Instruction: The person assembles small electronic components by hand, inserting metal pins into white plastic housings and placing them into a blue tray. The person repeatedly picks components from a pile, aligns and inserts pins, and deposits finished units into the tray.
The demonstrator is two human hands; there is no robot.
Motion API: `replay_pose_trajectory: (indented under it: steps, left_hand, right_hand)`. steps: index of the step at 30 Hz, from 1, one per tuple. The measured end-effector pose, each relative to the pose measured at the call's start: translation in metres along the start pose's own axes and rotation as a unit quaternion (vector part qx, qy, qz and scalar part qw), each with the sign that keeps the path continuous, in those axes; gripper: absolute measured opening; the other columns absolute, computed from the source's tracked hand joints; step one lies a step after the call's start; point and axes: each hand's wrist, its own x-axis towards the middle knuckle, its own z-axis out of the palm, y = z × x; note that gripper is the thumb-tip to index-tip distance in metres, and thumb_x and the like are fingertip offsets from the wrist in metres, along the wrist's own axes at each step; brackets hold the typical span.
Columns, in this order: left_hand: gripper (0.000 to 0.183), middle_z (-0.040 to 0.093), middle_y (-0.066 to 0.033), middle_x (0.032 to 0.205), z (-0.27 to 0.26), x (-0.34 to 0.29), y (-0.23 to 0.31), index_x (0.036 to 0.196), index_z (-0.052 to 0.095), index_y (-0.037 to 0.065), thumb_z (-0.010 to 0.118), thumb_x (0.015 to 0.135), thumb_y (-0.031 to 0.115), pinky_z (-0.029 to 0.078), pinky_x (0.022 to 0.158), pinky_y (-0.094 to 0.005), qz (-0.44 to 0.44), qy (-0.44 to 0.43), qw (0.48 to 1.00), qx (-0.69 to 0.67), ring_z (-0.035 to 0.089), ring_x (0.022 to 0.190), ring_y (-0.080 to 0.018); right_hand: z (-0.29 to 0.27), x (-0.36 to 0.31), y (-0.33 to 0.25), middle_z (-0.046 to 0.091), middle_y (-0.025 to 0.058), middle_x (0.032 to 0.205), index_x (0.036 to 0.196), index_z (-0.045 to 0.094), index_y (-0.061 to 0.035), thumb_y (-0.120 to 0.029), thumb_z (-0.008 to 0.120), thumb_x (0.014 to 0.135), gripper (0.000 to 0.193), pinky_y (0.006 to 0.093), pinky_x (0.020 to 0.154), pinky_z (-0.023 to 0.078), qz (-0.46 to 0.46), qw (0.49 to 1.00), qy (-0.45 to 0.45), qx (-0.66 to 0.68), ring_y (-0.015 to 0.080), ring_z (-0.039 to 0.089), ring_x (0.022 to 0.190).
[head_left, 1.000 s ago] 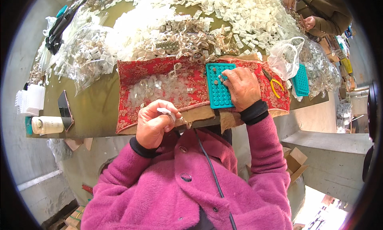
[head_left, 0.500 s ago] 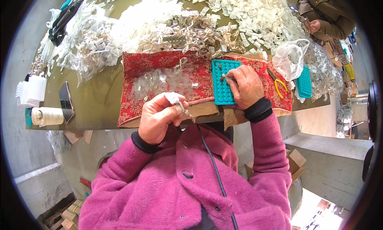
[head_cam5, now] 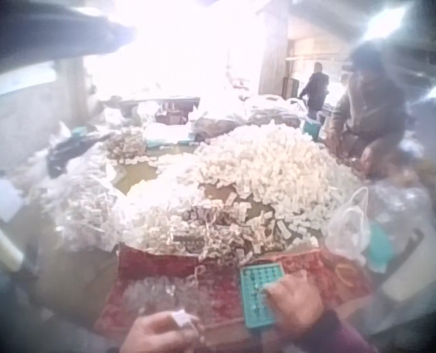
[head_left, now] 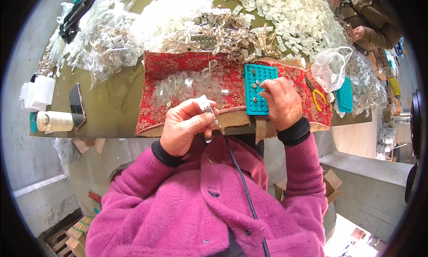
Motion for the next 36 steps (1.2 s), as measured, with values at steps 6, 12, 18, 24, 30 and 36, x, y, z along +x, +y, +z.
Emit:
replay_pose_trajectory:
  steps: [6, 12, 18, 24, 30, 36]
  left_hand:
    - [0.035, 0.073, -0.0117, 0.120, 0.001, -0.001, 0.003, 0.135, 0.064, -0.001, 0.069, 0.102, 0.007, 0.060, 0.072, -0.0281, -0.016, -0.033, 0.999, -0.022, 0.071, 0.091, -0.0151]
    - [0.036, 0.073, -0.0136, 0.122, 0.000, -0.003, 0.006, 0.136, 0.064, -0.001, 0.068, 0.102, 0.008, 0.061, 0.075, -0.0301, 0.016, -0.041, 0.999, -0.031, 0.073, 0.094, -0.0178]
    - [0.030, 0.075, -0.0102, 0.111, 0.000, 0.000, 0.000, 0.128, 0.068, -0.001, 0.071, 0.098, 0.001, 0.059, 0.068, -0.0282, 0.100, 0.018, 0.990, 0.101, 0.068, 0.075, -0.0127]
    - [0.029, 0.075, -0.0093, 0.109, 0.002, -0.003, -0.001, 0.126, 0.070, -0.001, 0.071, 0.097, -0.004, 0.063, 0.076, -0.0277, 0.098, 0.032, 0.994, 0.031, 0.072, 0.085, -0.0140]
    - [0.034, 0.073, -0.0096, 0.110, 0.002, -0.001, -0.002, 0.130, 0.066, -0.003, 0.070, 0.097, -0.007, 0.065, 0.080, -0.0282, 0.248, 0.054, 0.927, 0.277, 0.073, 0.088, -0.0140]
    - [0.031, 0.072, -0.0118, 0.114, -0.003, -0.005, 0.000, 0.128, 0.067, -0.003, 0.068, 0.097, -0.010, 0.064, 0.085, -0.0288, 0.153, 0.052, 0.976, 0.144, 0.073, 0.090, -0.0153]
  right_hand:
    - [0.005, -0.007, -0.007, 0.061, 0.0115, 0.092, 0.102, 0.066, -0.0054, 0.000, 0.073, 0.082, 0.022, 0.0430, 0.076, 0.055, -0.036, 0.996, -0.077, -0.025, 0.0337, 0.064, 0.089]
    - [0.005, 0.000, -0.015, 0.057, 0.0129, 0.093, 0.100, 0.061, -0.0060, -0.004, 0.070, 0.088, 0.015, 0.0452, 0.080, 0.052, -0.022, 0.995, -0.084, -0.054, 0.0343, 0.060, 0.091]
    - [-0.007, 0.004, -0.072, 0.059, 0.0038, 0.091, 0.107, 0.060, -0.0023, 0.003, 0.064, 0.100, 0.010, 0.0255, 0.069, 0.050, 0.231, 0.876, -0.064, 0.419, 0.0118, 0.058, 0.075]
    - [0.025, 0.010, -0.103, 0.067, 0.0032, 0.090, 0.113, 0.061, 0.0002, -0.001, 0.064, 0.104, 0.009, 0.0224, 0.069, 0.051, 0.300, 0.731, -0.054, 0.610, 0.0074, 0.061, 0.077]
    - [0.036, 0.011, -0.106, 0.071, 0.0040, 0.091, 0.111, 0.064, 0.0015, -0.003, 0.066, 0.103, 0.009, 0.0223, 0.067, 0.052, 0.313, 0.697, -0.052, 0.643, 0.0067, 0.064, 0.078]
    - [0.043, 0.008, -0.115, 0.071, 0.0044, 0.090, 0.111, 0.064, 0.0016, -0.004, 0.068, 0.103, 0.011, 0.0227, 0.065, 0.053, 0.314, 0.715, -0.041, 0.623, 0.0073, 0.065, 0.077]
